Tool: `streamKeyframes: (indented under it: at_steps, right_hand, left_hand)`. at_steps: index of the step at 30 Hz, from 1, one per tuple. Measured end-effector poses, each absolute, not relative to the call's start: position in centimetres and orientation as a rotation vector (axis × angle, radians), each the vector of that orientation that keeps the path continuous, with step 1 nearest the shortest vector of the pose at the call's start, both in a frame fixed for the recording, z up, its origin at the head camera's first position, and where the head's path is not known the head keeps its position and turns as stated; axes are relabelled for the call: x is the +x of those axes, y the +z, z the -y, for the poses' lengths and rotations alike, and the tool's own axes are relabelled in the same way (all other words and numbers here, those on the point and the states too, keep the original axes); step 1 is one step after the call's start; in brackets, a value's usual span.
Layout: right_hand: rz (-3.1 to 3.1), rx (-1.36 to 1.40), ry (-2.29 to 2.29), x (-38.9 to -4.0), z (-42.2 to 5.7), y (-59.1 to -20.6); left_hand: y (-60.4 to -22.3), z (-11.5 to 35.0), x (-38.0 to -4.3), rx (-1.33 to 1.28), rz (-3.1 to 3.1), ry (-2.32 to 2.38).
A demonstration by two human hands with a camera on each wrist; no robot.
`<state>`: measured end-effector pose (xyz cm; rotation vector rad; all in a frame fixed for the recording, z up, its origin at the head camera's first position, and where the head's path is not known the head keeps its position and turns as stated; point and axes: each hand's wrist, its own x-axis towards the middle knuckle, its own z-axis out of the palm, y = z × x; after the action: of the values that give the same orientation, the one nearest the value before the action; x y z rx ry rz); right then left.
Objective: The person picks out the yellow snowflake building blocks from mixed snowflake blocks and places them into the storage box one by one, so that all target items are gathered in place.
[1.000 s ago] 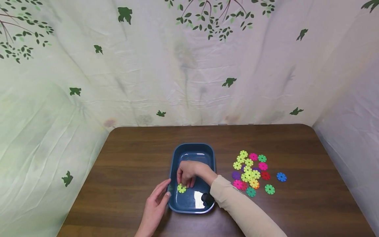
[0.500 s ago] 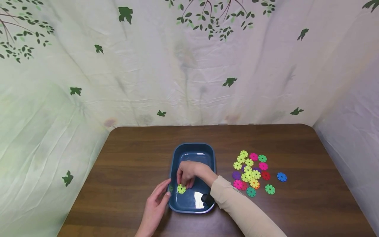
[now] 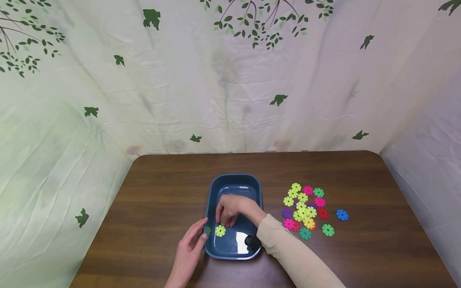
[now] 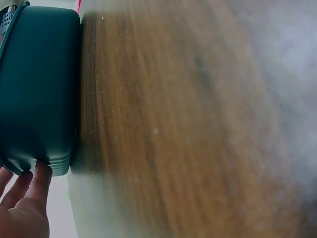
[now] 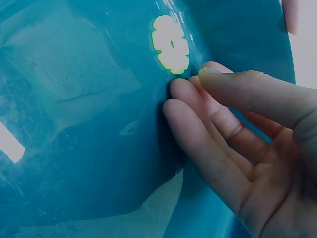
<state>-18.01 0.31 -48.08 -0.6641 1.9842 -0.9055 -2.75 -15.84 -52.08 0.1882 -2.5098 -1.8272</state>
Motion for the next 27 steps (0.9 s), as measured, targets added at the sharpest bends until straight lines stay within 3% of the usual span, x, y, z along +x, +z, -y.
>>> streamKeyframes:
  at_steps: [27]
  right_hand:
    - [-2.126, -0.918, -1.104, -17.0, -2.2, -45.8]
  left_hand:
    - [-52.1, 15.8, -2.7, 0.196, 2.549, -1.815]
